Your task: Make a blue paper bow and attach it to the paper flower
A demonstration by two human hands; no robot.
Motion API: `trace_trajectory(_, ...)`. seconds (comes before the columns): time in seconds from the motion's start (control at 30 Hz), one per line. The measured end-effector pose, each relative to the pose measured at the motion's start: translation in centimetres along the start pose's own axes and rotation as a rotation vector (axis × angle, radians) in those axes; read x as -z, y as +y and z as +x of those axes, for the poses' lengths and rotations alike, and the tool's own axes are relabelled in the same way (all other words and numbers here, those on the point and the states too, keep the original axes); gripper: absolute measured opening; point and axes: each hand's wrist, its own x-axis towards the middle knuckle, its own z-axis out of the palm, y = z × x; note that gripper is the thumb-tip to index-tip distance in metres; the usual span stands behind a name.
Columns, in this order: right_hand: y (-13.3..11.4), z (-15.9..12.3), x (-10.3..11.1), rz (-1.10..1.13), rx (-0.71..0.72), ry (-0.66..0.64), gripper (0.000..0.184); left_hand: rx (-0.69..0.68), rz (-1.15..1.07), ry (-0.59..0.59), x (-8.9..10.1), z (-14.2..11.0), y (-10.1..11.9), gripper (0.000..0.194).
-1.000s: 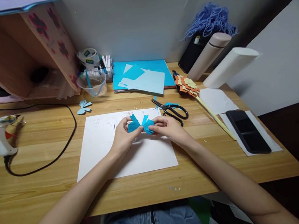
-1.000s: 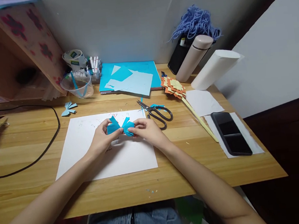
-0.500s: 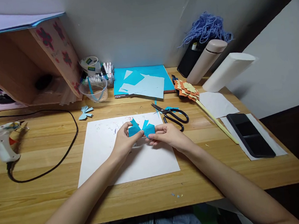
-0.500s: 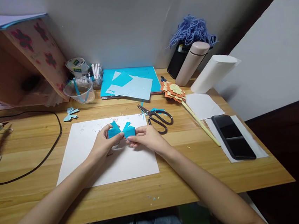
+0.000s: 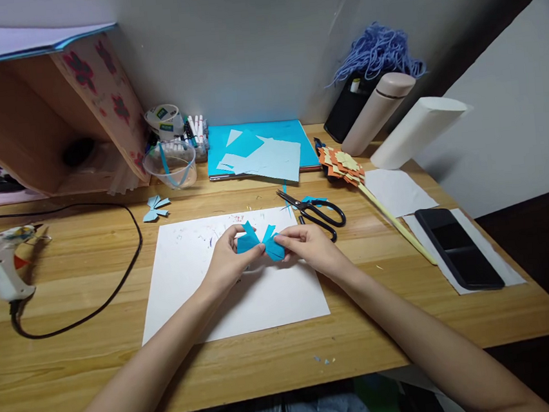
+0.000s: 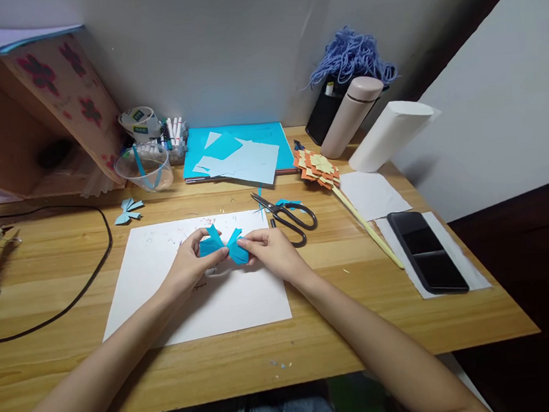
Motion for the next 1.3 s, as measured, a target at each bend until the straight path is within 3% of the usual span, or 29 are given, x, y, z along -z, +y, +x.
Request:
trace_trajectory(0.2,-0.2,-0.1,-0.2,-0.083,0.095,0.062,0.026,-0.009,-0.006,-0.012,-0.1,0.0,0.0,0.035)
trace_trajectory(0.37,0.0,-0.1,0.2,-0.011,-0.007,-0.04,0.027,0.052,-0.089,-0.029,-0.1,0.0,0.4,0.041)
trace_trajectory(0.53,-0.2,-0.2,0.0,-0.043,0.018,0.094,0.025,0.094,-0.198,-0.088,0.2,0.1,0.2,0.048)
trace_trajectory(0.7,0.0,-0.3,-0.6,0.07,0.074,0.134,0.023,0.135,-0.311,-0.179,0.1,0.1,-0.1,0.038)
trace_trajectory(0.9,0.0,-0.4,-0.8,0.117,0.02,0.06,0.036,0.151,-0.343,-0.152,0.1,0.1,-0.2,0.035)
trace_trajectory(1.1,0.2,0.4,0.1,0.174,-0.067,0.182,0.055,0.143,-0.331,-0.17,0.6,0.1,0.4,0.028)
trace_trajectory(1.3,0.0,0.2,-0.3,0.252,-0.086,-0.071,0.041,0.089,-0.14,-0.336,0.7,-0.1,1.1,0.019)
